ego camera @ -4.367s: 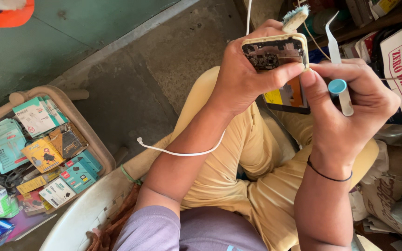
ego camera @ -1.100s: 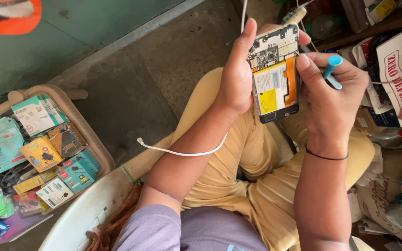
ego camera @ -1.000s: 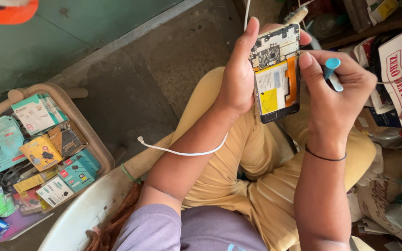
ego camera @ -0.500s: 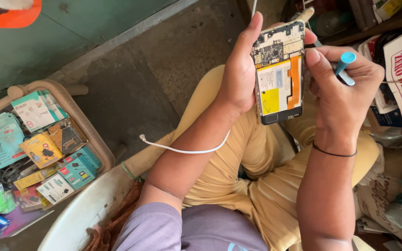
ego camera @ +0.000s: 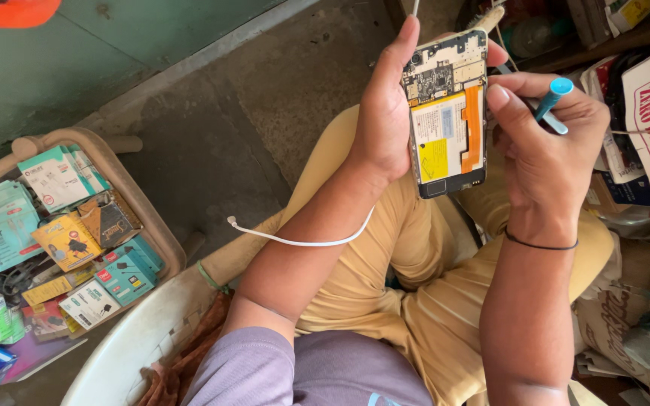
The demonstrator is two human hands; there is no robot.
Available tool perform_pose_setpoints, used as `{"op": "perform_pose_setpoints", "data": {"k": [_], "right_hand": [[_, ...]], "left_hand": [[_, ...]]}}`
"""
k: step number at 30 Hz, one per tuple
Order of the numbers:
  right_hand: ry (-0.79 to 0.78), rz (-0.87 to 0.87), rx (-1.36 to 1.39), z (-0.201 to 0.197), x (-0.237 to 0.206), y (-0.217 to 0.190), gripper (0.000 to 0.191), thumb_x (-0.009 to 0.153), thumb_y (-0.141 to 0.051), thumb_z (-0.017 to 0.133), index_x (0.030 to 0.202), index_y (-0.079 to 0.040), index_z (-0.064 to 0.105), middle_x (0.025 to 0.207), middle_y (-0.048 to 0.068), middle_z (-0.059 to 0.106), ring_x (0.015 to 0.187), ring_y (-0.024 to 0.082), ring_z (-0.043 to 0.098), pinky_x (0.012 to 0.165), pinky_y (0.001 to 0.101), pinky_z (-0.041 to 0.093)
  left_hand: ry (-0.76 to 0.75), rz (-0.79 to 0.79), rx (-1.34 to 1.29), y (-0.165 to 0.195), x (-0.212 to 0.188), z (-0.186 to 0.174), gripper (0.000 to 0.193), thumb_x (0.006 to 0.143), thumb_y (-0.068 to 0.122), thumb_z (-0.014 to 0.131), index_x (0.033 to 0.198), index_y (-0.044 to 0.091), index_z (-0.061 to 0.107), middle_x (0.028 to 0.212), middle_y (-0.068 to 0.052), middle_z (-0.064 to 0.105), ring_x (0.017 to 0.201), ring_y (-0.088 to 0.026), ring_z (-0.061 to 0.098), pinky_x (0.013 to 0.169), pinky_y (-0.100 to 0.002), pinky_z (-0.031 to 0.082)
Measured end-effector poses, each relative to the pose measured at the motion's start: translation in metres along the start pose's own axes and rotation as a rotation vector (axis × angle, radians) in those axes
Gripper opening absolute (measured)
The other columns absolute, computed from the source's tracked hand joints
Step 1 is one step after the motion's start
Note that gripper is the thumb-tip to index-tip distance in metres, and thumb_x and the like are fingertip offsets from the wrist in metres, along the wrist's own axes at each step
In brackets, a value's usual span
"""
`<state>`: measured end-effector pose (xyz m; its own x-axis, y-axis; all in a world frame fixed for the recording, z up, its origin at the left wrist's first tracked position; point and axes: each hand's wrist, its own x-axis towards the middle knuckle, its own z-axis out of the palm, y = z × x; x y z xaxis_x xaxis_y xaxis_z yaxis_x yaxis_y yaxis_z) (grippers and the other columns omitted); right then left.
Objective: The person holds a disassembled smartphone on their lap and repairs it, prying at the internal battery and board with a spudger, lifting components with tweezers, and brushing the internals with a toothbrush. They reposition the phone repeatedly and continue prying and cleaning the interior throughout the clip.
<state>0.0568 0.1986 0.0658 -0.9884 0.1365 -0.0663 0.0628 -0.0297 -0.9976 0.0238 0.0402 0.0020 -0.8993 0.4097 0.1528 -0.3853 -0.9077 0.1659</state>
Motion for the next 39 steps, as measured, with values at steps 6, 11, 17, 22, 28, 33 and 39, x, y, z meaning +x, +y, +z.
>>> {"op": "perform_pose_setpoints", "data": {"k": [6,11,17,22,28,33,39], "right_hand": [[-0.032,0.015,0.021,-0.005,-0.005,0.002,0.015,0.102,0.003,0.081,0.116,0.004,0.076,0.082,0.002,0.068,0.062,0.003,0.052,0.056,0.0155,0.036],[-0.095,-0.004,-0.015,-0.012,-0.009,0.0,0.019,0.1,0.006,0.079,0.119,0.004,0.074,0.094,0.004,0.072,0.071,0.002,0.058,0.062,0.0148,0.04],[-0.119,-0.023,-0.028,-0.012,-0.012,-0.001,0.018,0.1,0.008,0.079,0.117,0.004,0.073,0.102,0.006,0.074,0.073,0.002,0.058,0.063,0.0142,0.041],[-0.107,0.017,-0.029,-0.013,-0.015,-0.001,0.025,0.095,0.007,0.076,0.119,0.003,0.071,0.108,0.005,0.074,0.081,0.003,0.063,0.069,0.0153,0.046],[-0.154,0.01,-0.003,-0.02,-0.02,0.004,0.025,0.099,0.01,0.076,0.123,0.006,0.071,0.103,0.006,0.073,0.074,0.002,0.06,0.064,0.0143,0.044],[-0.189,0.021,0.082,-0.024,-0.022,0.007,0.029,0.098,0.012,0.074,0.126,0.008,0.069,0.108,0.009,0.074,0.082,0.004,0.064,0.071,0.0152,0.048],[-0.26,-0.032,0.09,-0.028,-0.021,0.011,0.039,0.096,0.013,0.073,0.134,0.007,0.066,0.126,0.014,0.071,0.105,0.011,0.071,0.097,0.0221,0.056]], "left_hand": [[0.018,-0.011,-0.017,0.003,-0.002,0.001,0.074,0.117,0.057,0.036,0.124,-0.012,0.063,0.112,-0.017,0.071,0.1,-0.022,0.071,0.092,-0.035,0.058],[0.036,-0.03,-0.025,0.006,-0.003,0.005,0.075,0.115,0.057,0.037,0.123,-0.012,0.064,0.11,-0.018,0.073,0.096,-0.024,0.073,0.09,-0.037,0.06],[0.058,-0.015,-0.012,0.008,-0.003,0.006,0.075,0.115,0.057,0.038,0.122,-0.013,0.064,0.11,-0.018,0.073,0.095,-0.025,0.073,0.09,-0.037,0.06],[0.091,0.001,-0.005,0.008,-0.004,0.005,0.074,0.114,0.056,0.039,0.121,-0.013,0.065,0.111,-0.018,0.073,0.098,-0.025,0.073,0.092,-0.039,0.06],[0.1,0.015,0.004,0.006,-0.003,0.002,0.073,0.115,0.055,0.04,0.121,-0.013,0.066,0.112,-0.018,0.073,0.097,-0.023,0.072,0.093,-0.037,0.059],[0.098,-0.001,-0.013,0.007,-0.001,0.0,0.073,0.114,0.055,0.04,0.12,-0.013,0.066,0.111,-0.018,0.073,0.096,-0.021,0.071,0.09,-0.034,0.059],[0.045,-0.008,-0.03,0.009,-0.002,0.0,0.073,0.114,0.056,0.041,0.12,-0.012,0.067,0.109,-0.016,0.073,0.093,-0.02,0.071,0.09,-0.036,0.059]]}}
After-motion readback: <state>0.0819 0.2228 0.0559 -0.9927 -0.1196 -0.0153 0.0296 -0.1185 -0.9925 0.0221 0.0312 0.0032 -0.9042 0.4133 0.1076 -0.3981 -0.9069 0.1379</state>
